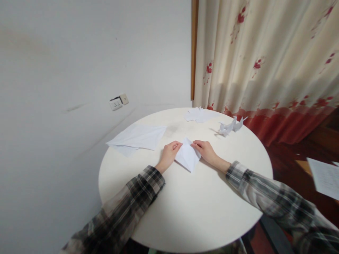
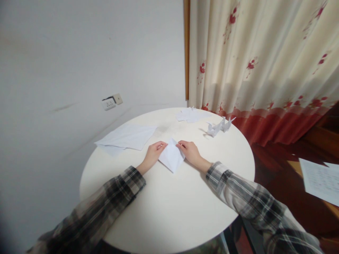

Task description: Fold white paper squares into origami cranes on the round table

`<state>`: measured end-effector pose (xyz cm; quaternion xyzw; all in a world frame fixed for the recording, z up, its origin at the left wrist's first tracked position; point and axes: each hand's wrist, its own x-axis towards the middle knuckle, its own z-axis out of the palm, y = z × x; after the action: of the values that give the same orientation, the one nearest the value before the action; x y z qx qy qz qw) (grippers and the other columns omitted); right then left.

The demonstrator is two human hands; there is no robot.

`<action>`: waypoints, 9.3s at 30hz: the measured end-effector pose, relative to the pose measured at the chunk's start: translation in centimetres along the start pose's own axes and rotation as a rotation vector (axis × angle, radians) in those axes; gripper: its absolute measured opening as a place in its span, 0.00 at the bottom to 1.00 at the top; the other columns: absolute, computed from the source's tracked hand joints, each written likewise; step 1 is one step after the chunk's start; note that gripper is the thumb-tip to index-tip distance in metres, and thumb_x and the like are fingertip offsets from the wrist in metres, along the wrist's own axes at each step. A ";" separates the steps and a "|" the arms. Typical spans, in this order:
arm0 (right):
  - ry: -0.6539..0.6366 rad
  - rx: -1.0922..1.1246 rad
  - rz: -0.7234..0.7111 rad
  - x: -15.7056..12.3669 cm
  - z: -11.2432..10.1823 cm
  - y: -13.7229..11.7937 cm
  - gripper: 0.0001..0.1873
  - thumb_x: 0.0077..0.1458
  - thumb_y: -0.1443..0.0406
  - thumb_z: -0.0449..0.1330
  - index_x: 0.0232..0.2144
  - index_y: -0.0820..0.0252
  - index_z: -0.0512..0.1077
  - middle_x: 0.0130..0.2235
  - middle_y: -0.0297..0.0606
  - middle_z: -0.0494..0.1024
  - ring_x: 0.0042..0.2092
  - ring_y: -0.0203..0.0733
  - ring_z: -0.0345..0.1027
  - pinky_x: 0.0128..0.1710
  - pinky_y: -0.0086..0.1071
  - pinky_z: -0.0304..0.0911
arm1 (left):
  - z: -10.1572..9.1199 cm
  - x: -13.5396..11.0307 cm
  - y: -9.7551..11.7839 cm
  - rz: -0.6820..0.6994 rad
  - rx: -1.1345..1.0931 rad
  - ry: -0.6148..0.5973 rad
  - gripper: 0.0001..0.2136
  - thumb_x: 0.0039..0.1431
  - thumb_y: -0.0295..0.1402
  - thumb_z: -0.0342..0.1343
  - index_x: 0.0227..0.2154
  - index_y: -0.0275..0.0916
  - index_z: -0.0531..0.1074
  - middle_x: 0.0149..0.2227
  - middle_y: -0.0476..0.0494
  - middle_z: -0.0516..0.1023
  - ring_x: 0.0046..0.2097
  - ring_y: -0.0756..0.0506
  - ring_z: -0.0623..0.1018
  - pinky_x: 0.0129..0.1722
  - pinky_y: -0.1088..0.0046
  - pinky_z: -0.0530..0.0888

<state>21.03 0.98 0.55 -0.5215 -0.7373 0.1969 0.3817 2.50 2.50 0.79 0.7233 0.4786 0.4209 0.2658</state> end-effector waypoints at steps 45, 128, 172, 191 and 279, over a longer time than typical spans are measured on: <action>0.066 -0.228 0.145 0.5 -0.8 0.1 0.14 0.54 0.60 0.50 0.31 0.59 0.74 0.29 0.38 0.77 0.29 0.36 0.66 0.29 0.27 0.53 | 0.1 -1.1 1.2 0.554 0.292 -0.415 0.27 0.52 0.36 0.54 0.55 0.42 0.55 0.57 0.43 0.60 0.59 0.45 0.59 0.58 0.63 0.56; 0.279 0.008 -0.289 -0.1 -0.6 -0.9 0.03 0.46 0.70 0.54 0.24 0.59 0.66 0.29 0.35 0.70 0.34 0.39 0.62 0.36 0.32 0.57 | 0.1 -0.9 1.0 0.413 0.673 -0.300 0.20 0.60 0.43 0.40 0.49 0.35 0.63 0.47 0.38 0.70 0.49 0.42 0.69 0.50 0.64 0.65; 0.365 0.022 -0.356 -0.5 -1.0 -1.3 0.03 0.47 0.69 0.55 0.24 0.58 0.67 0.29 0.36 0.71 0.35 0.40 0.63 0.39 0.35 0.58 | 0.1 -0.9 1.4 0.397 0.739 -0.249 0.14 0.60 0.34 0.40 0.45 0.35 0.64 0.42 0.38 0.73 0.46 0.43 0.71 0.47 0.64 0.67; 0.365 0.063 -0.382 -0.5 -1.3 -1.8 0.04 0.51 0.69 0.50 0.26 0.60 0.64 0.29 0.36 0.69 0.33 0.38 0.62 0.36 0.33 0.58 | 0.1 -0.9 1.2 0.317 0.718 -0.287 0.19 0.62 0.36 0.36 0.53 0.33 0.54 0.42 0.36 0.71 0.45 0.43 0.71 0.43 0.67 0.67; 0.083 -0.124 -0.488 -0.1 -0.4 -0.4 0.12 0.49 0.72 0.52 0.34 0.56 0.72 0.44 0.39 0.69 0.47 0.42 0.60 0.47 0.41 0.58 | 0.0 -0.5 0.3 0.312 0.699 -0.297 0.20 0.56 0.27 0.44 0.53 0.36 0.55 0.43 0.37 0.70 0.45 0.44 0.71 0.44 0.67 0.68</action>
<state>21.07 0.66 1.06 -0.3581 -0.8357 0.0318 0.4151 2.56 1.87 0.84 0.8867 0.4340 0.1593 0.0032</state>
